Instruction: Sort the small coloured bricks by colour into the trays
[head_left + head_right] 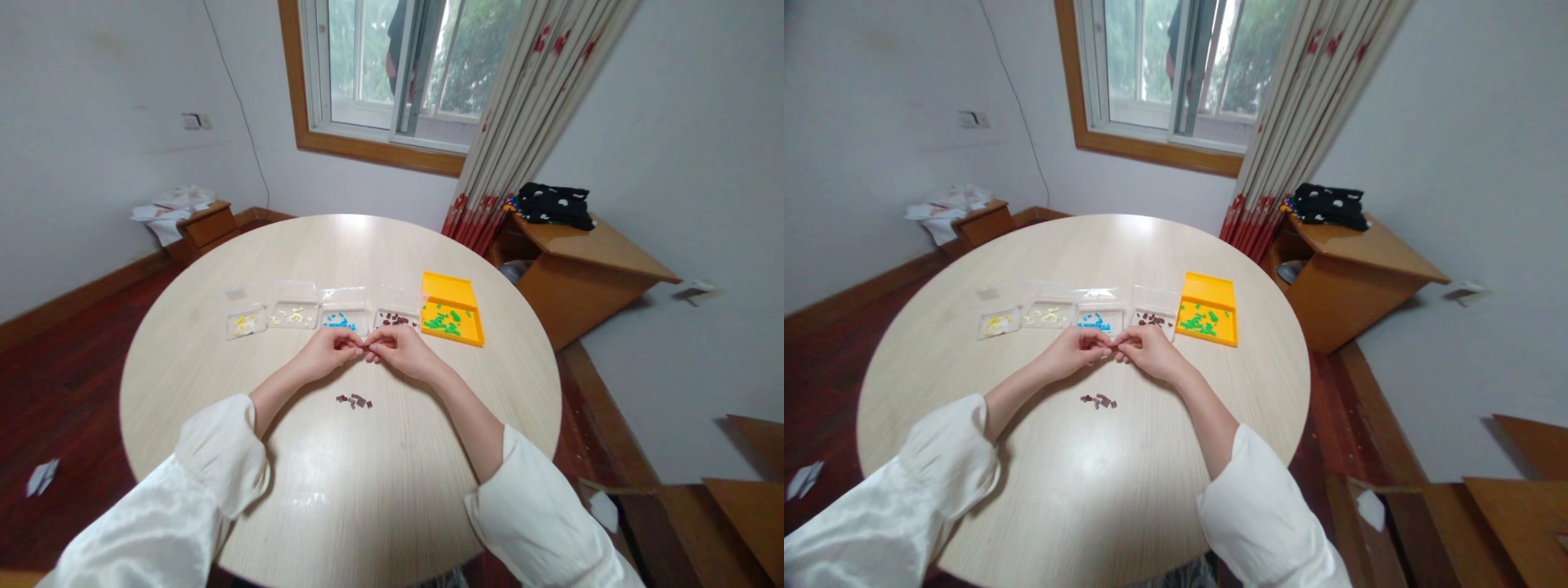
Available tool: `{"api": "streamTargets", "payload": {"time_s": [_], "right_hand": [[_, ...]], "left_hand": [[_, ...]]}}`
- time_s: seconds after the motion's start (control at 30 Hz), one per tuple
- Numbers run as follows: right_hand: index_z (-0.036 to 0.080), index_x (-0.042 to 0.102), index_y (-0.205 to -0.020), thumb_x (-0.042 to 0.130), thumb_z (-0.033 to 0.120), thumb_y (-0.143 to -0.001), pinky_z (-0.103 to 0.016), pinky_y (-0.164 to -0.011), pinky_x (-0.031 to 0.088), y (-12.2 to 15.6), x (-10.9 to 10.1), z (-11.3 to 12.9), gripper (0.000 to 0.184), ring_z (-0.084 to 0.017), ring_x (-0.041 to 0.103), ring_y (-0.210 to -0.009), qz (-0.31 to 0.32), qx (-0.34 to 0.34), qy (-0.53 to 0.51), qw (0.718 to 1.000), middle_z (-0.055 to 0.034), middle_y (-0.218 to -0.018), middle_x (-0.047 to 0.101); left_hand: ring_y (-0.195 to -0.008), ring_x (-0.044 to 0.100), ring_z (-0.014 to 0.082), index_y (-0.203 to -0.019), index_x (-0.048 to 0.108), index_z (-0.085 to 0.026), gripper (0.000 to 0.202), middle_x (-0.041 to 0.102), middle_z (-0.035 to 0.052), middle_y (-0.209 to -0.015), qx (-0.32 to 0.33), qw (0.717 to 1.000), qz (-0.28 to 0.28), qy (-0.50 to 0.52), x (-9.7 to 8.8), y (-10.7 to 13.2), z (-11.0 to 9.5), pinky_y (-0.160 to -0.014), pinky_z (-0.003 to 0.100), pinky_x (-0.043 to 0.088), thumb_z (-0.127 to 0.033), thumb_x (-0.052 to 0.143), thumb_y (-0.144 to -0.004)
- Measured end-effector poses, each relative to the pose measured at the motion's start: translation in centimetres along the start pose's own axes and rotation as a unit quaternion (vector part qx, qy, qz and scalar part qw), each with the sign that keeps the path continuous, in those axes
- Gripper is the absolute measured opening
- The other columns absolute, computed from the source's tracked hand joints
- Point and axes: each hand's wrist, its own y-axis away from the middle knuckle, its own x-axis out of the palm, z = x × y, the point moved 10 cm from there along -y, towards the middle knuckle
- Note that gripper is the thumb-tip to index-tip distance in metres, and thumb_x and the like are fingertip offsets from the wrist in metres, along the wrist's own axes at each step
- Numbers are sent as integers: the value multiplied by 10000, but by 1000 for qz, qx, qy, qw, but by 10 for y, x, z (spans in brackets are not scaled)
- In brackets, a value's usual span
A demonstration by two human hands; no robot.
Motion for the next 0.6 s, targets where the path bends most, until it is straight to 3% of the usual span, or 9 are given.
{"api": "streamTargets", "payload": {"time_s": [0.4, 0.6], "right_hand": [[125, 646, -818, 539, 173, -809, -253, -657, 501, 0, 0, 7, 117, -105, 625, -622, -1, -16, 49, 999, -16, -649, 640], [129, 652, -813, 629, 219, -741, -273, -678, 508, 1, 0, 11, 119, -115, 623, -655, -2, -33, 57, 998, -34, -726, 666]], "left_hand": [[-615, 548, 104, -754, 659, -118, 143, 657, 29, -692, 2, 1000, 1, -20, 0, 1, -4, -611, 242, 419, -249, 659, -696], [-625, 555, 112, -743, 658, -124, 164, 659, 33, -700, 8, 1000, -4, -25, -1, 0, -3, -608, 243, 421, -275, 666, -680]]}}
